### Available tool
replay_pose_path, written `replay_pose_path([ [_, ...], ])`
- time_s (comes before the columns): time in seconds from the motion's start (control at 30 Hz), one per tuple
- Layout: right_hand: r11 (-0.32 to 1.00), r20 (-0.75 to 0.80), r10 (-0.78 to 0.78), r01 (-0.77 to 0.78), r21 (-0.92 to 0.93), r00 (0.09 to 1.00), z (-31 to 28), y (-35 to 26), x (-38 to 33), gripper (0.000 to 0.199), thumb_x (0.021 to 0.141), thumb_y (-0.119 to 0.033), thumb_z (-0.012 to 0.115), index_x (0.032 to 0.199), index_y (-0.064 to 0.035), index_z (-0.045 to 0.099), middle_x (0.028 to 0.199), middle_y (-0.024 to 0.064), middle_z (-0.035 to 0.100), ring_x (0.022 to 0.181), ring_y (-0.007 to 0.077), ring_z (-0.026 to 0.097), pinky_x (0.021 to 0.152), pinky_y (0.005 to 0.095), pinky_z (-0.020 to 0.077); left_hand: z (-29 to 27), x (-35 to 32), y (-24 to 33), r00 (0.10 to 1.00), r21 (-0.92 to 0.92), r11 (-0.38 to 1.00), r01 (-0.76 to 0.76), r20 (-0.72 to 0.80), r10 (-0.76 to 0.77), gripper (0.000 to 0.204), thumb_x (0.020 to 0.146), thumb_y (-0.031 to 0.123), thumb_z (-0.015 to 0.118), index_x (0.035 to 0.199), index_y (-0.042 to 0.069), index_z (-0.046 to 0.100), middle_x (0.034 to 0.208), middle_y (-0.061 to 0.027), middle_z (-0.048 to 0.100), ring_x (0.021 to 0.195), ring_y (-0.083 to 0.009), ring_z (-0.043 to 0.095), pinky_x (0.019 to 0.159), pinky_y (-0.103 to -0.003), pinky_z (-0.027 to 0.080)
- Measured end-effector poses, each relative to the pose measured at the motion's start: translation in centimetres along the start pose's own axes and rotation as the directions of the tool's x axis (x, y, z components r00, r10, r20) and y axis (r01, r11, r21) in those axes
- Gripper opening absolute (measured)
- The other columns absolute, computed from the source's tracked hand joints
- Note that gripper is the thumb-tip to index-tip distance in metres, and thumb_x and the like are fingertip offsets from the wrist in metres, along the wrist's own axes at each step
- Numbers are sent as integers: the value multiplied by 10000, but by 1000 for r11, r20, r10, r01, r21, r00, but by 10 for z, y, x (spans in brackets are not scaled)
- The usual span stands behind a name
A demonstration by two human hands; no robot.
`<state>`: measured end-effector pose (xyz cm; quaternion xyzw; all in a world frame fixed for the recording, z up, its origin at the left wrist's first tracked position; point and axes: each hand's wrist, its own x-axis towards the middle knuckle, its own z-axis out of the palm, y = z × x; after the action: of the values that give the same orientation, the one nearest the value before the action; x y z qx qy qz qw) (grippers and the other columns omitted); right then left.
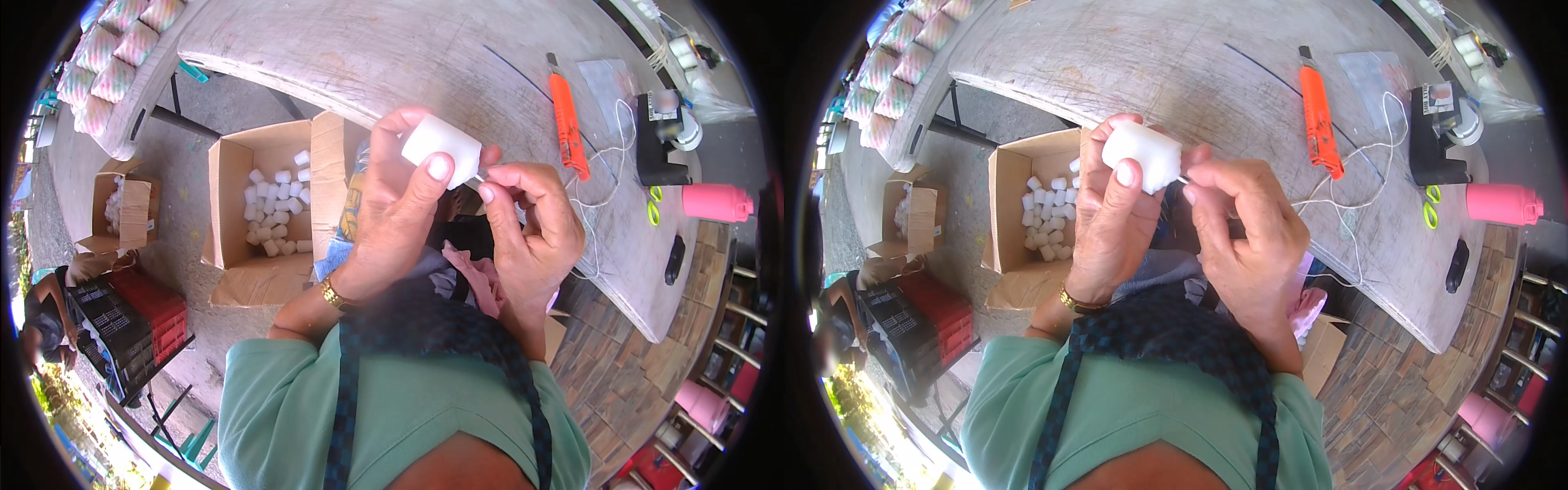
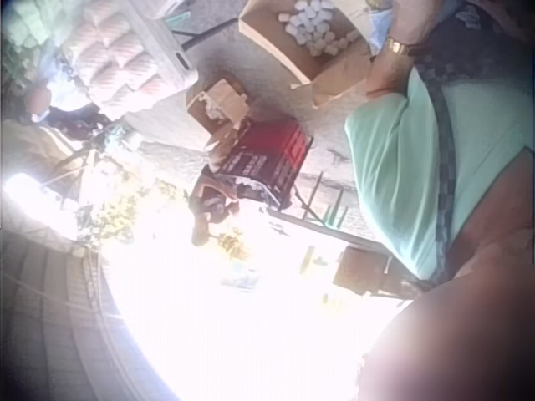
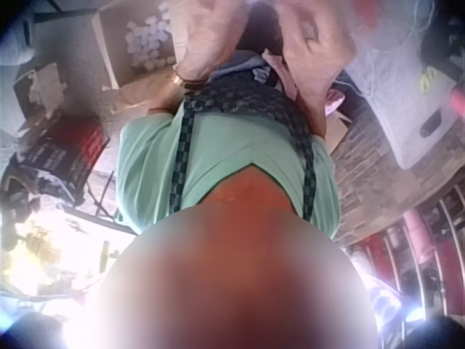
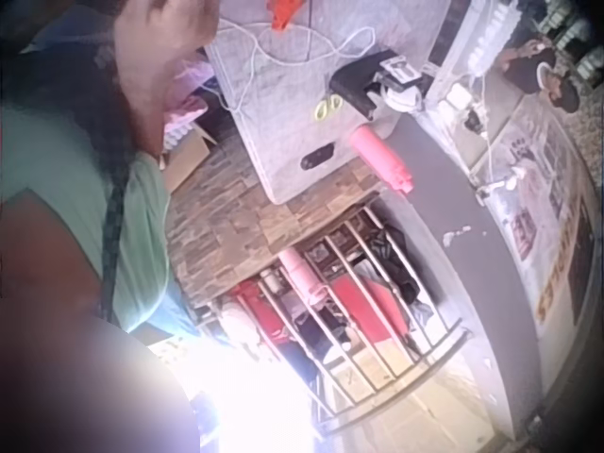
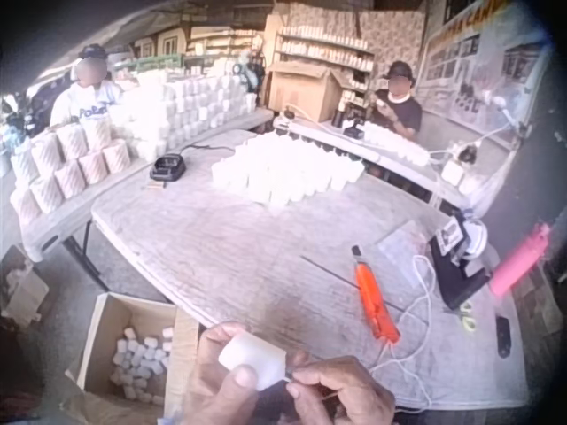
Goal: The person inserts a wick into a small white candle, wipes the candle with a pink cloth, and uses a utility knife to trim the wick. The person repeats this process with multiple candles, placing the finished ones on the table.
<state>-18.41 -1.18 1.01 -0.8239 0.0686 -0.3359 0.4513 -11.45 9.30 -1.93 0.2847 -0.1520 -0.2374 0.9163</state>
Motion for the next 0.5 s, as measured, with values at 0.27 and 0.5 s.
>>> replay_pose_path([
  [0.27, 971, 119, 134, -154, 181, 984, -3, 10, 1, 287, 769, 91, 685, 1040, 6, 648, 979, 97, 668, 850, 160, 643, 748, 279, 513, -3, 0, 3, 999, 1, 1000, 29, -26, -29, 437, 971, 187, 575, 1312, 118, 311, 1121, -133, 559, 1082, -252, 606, 890, -357, 503],
  [0.5, 952, 19, 237, -237, 194, 971, -12, 13, -8, 91, 846, 30, 675, 932, 21, 645, 898, 83, 686, 722, 122, 644, 657, 232, 504, -1, 4, -6, 999, 41, 999, -35, -31, 36, 468, 938, 221, 622, 1310, 70, 381, 1139, -96, 556, 1132, -322, 573, 1014, -462, 427],
])
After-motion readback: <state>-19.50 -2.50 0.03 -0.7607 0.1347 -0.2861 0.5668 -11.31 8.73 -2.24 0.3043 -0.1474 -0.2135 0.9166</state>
